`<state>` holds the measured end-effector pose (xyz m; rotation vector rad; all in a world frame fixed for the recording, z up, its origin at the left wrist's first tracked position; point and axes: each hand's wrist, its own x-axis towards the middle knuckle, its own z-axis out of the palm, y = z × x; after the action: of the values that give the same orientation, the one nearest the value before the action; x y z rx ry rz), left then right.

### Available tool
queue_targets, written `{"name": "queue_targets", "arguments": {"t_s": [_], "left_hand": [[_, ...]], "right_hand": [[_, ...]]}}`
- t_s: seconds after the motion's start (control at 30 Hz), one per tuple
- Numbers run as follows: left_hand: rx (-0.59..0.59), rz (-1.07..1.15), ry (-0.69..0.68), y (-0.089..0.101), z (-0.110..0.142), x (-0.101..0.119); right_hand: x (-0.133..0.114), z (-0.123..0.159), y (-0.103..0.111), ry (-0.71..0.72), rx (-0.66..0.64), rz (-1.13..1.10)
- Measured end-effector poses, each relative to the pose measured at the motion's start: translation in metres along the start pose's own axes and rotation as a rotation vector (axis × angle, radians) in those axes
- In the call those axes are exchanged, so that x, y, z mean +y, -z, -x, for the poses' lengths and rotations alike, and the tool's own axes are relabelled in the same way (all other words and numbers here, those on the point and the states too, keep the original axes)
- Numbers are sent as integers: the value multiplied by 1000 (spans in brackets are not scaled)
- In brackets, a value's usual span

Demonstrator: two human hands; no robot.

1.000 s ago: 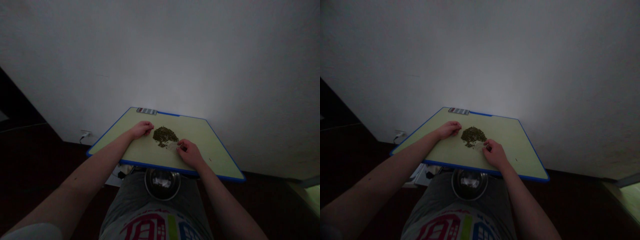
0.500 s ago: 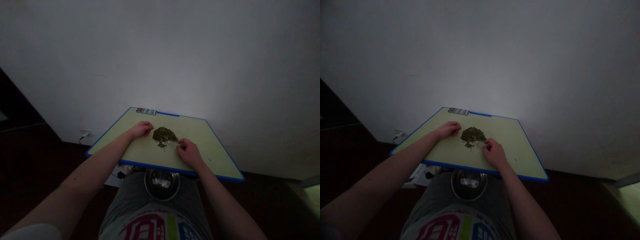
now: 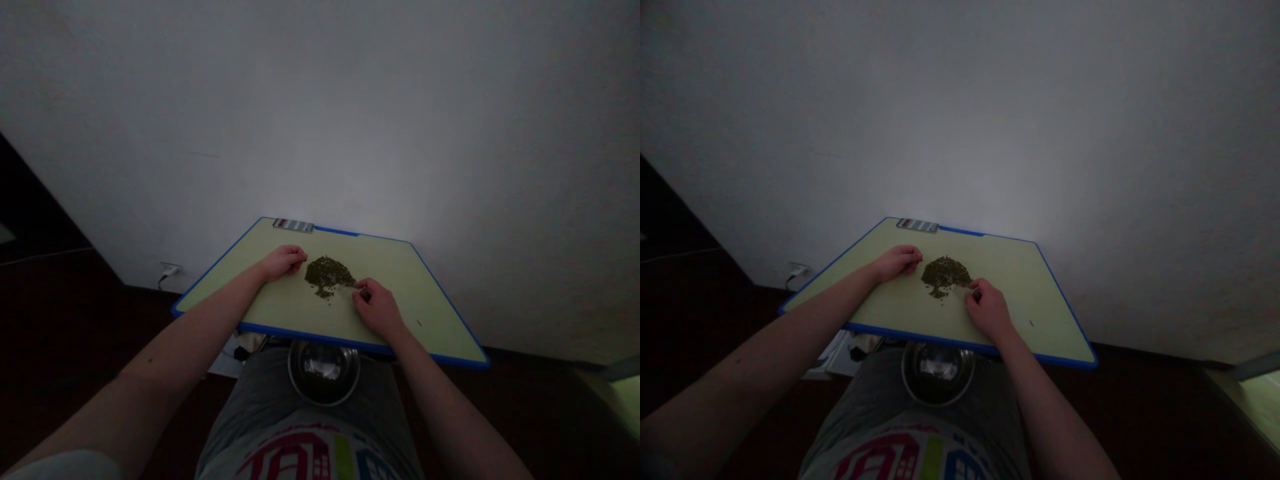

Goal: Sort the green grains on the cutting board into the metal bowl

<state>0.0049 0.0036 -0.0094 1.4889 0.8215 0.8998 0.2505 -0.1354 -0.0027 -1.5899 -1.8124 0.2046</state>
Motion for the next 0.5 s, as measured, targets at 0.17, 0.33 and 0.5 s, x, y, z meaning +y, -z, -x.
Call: {"name": "queue_targets", "arguments": {"t_s": [0.17, 0.33, 0.5], "left_hand": [[-10, -1, -23, 1, 0, -2], [-6, 6, -12, -1, 2, 2], [-10, -26, -18, -3, 5, 7]], "right_hand": [[0, 2, 1, 11, -4, -26], [-1, 3, 3, 46, -35, -37], [0, 3, 3, 68, -76, -42]]}}
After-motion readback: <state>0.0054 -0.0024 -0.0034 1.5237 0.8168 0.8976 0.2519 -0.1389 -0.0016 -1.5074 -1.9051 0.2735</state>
